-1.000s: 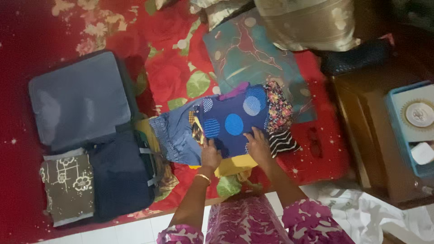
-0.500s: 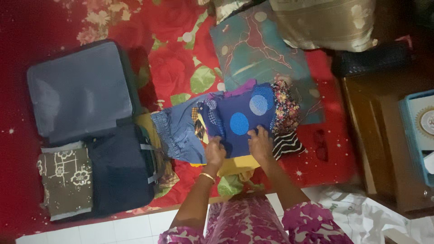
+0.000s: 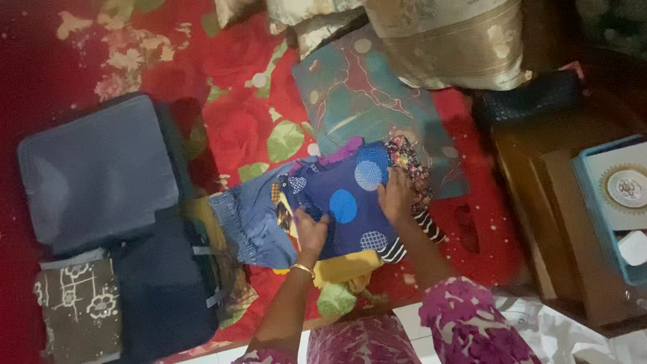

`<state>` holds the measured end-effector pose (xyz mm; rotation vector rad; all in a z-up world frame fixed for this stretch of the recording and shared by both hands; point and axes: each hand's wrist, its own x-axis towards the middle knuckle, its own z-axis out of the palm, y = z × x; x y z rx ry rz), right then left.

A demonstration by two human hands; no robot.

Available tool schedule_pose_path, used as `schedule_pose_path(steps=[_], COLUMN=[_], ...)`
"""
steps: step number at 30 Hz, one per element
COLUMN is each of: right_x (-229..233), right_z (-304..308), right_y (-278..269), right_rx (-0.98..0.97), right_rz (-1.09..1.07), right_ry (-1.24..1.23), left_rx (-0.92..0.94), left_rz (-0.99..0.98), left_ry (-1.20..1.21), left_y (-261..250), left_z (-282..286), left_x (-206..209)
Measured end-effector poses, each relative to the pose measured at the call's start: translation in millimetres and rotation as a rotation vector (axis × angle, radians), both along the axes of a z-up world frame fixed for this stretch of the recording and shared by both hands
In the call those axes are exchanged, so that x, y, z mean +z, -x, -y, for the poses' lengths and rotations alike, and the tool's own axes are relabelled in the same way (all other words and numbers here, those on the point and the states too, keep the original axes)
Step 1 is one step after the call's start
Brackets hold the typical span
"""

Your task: The person folds items of clothing by hand on a bed and places them into an open suitcase.

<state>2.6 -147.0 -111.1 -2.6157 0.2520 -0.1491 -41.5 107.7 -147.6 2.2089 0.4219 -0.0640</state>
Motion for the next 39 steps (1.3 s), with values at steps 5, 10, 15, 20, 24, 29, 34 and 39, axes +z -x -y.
schedule_pose_path(steps=[5, 10, 15, 20, 24, 29, 34, 39], right_x=[-22.3, -30.2, 4.7, 39.4, 44.8, 43.5, 68.6, 63.4], right_z=[10.7, 11.4, 5.8, -13.7, -31.1, -38.1, -40.6, -47.1], right_y=[-28.8, -34.2, -24.8, -3.2, 28.7, 41.3, 35.5, 26.8], right_rx=[-0.061, -0.096, 0.008, 0.185, 0.317, 0.265, 0.398, 0.381], right_rz=[-0.063, -0.056, 0.216, 0.279, 0.288, 0.243, 0.244, 0.352], right_ry=[-0.100, -0.261, -0.212, -0.139, -0.078, -0.115, -0.099, 0.271], left_rx=[0.166, 0.130, 0.145, 0.160, 0.119, 0.147, 0.080, 0.095], left_rz=[-0.089, -0.126, -0.112, -0.126, -0.127, -0.206, -0.143, -0.176], left_ry=[0.217, 0.531, 0.701, 0.761, 0.814, 0.841, 0.824, 0.792], left_y=[-15.9, -9.0, 2.4, 13.6, 33.4, 55.2, 65.3, 74.6], left_z=[2.3, -2.2, -7.3, -11.6, -17.9, -18.1, -17.0, -16.5], left_x=[-8.7, -19.7, -22.9, -9.9, -22.2, -31.5, -28.9, -29.3])
